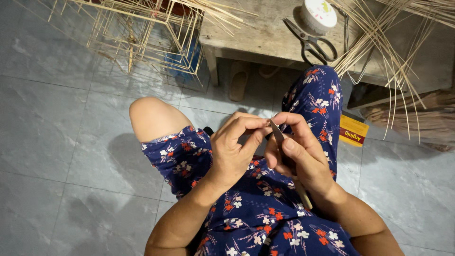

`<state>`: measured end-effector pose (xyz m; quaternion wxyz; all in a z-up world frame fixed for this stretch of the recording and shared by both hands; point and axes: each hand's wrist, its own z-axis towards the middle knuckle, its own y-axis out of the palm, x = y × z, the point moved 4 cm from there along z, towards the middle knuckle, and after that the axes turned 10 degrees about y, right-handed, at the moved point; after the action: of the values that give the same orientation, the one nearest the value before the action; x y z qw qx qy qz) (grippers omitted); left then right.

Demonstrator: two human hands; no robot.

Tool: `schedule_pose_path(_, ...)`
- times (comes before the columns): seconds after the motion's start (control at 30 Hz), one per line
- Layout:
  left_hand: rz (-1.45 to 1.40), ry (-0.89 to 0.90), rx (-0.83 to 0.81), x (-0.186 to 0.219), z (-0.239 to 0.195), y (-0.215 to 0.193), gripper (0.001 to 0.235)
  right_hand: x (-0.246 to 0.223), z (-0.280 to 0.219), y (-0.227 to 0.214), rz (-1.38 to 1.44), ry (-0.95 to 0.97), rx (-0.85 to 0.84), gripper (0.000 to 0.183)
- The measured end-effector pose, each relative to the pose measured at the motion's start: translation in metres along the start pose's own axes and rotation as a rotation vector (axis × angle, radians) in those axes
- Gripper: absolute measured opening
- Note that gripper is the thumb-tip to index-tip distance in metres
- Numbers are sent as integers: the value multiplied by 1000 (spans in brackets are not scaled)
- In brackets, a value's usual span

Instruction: The person sits on the floor and repeatedly picks up thin bamboo sticks, sharpens one end using a small knife, and places the finished sticks into a nearby bamboo frame. The person handles the sticks one at a time and uses a knife to taper the ends.

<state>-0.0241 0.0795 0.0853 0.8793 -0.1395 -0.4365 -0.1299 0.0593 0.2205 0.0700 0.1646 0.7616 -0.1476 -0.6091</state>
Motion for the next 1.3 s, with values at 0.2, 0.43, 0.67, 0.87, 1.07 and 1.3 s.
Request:
schedule_pose_path(0.2,-9,3,-3,-1,0,0,14,-1,1,2,-9,7,3,43)
schedule_pose_path(0.43,21,30,17,-2,-1,1,14,0,1,3,-16,-8,0,43)
schedule_pose_path(0.67,33,44,34,-3,-2,2,15,1,1,3,7,-12,-18,42)
schedule_pose_path(0.87,44,51,34,-3,-3,1,15,2,2,1,-7,-12,-6,42)
schedule_pose_path(1.07,136,99,30,0,-3,1,15,2,2,2,-30,-3,18,42)
schedule_pose_path(1.3,199,172,20,2,-3,-1,19,0,4,4,-64,8,36,39)
